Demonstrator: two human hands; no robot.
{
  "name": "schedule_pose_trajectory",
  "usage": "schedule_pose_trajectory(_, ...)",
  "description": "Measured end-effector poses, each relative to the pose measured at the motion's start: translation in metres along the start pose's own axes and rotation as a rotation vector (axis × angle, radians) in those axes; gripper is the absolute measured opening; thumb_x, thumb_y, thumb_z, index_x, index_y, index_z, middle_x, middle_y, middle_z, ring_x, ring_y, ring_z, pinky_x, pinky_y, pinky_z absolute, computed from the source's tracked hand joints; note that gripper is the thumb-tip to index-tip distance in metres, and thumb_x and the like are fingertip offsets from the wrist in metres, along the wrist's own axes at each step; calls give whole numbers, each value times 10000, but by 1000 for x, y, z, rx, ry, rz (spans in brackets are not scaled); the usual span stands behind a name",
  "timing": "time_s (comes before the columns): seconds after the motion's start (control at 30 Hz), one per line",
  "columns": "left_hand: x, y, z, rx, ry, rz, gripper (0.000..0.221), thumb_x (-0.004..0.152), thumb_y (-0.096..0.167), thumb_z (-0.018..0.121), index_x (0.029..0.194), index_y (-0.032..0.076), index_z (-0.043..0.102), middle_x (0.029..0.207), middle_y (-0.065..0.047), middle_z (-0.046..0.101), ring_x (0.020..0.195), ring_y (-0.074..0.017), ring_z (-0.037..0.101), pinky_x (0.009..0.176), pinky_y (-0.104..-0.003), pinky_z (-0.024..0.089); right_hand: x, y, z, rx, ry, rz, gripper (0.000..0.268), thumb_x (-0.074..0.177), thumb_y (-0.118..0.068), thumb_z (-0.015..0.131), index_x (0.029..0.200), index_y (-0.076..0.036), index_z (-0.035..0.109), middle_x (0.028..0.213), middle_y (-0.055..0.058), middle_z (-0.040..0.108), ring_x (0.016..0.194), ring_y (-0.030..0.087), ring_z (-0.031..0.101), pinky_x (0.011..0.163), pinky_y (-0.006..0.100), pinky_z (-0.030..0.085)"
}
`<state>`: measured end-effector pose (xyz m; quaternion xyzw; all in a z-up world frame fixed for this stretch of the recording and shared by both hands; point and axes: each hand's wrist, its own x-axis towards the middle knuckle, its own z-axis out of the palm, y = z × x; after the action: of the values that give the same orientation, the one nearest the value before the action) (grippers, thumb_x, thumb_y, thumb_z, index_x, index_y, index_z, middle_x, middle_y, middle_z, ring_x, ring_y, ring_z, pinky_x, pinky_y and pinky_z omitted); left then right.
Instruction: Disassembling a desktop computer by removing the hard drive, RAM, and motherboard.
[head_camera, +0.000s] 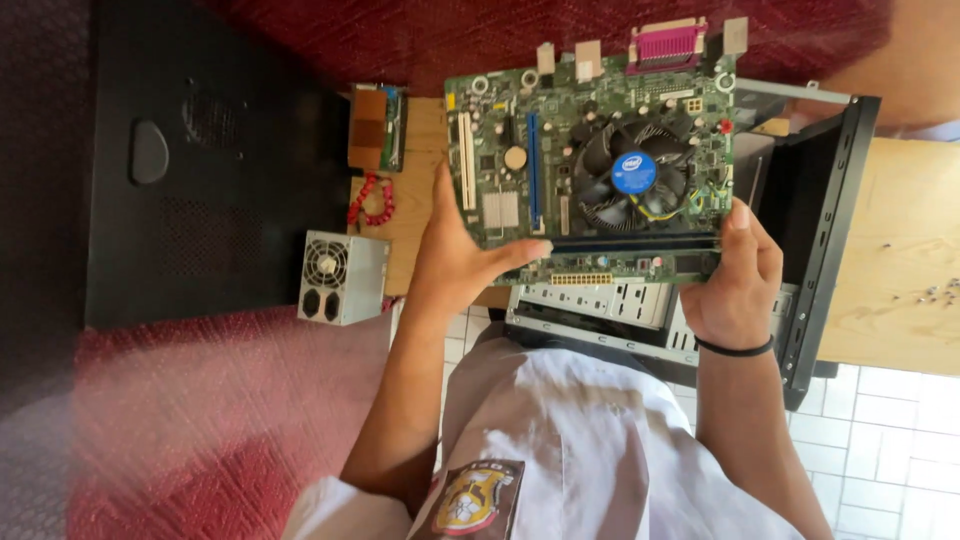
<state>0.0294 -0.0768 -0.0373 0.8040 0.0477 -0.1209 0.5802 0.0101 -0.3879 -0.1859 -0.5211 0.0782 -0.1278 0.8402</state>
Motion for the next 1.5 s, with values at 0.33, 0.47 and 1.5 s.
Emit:
schedule_pose_trajectory(0.33,6,-17,10,176,30,-107,1415,638,627,821,1608,13,-8,1715,-219,37,1585,-346,108,1234,-466,187,-16,-69,66,-268,-22,164,375,1139,-354,423,1123,-43,632,1067,39,687,969,134,674,782,248,593)
schedule_pose_trajectory(0.47,4,-26,9,154,37,-86,1404,636,644,802,1609,14,10,1715,-216,46,1586,-343,109,1239,-463,176,-13,-64,45,-668,-154,-97,392,1036,-175,570,1362,42,590,1200,137,675,1102,228,662,913,329,571)
schedule_pose_trajectory(1.5,-4,-8,-16,108,-75,-43,1371,727,387,879,1588,22,-123,1726,-196,-66,1603,-308,33,1259,-414,124,-21,-98,78,-16,-418,204,666,1086,-380,530,1553,77,407,1362,133,630,1216,228,662,996,305,606)
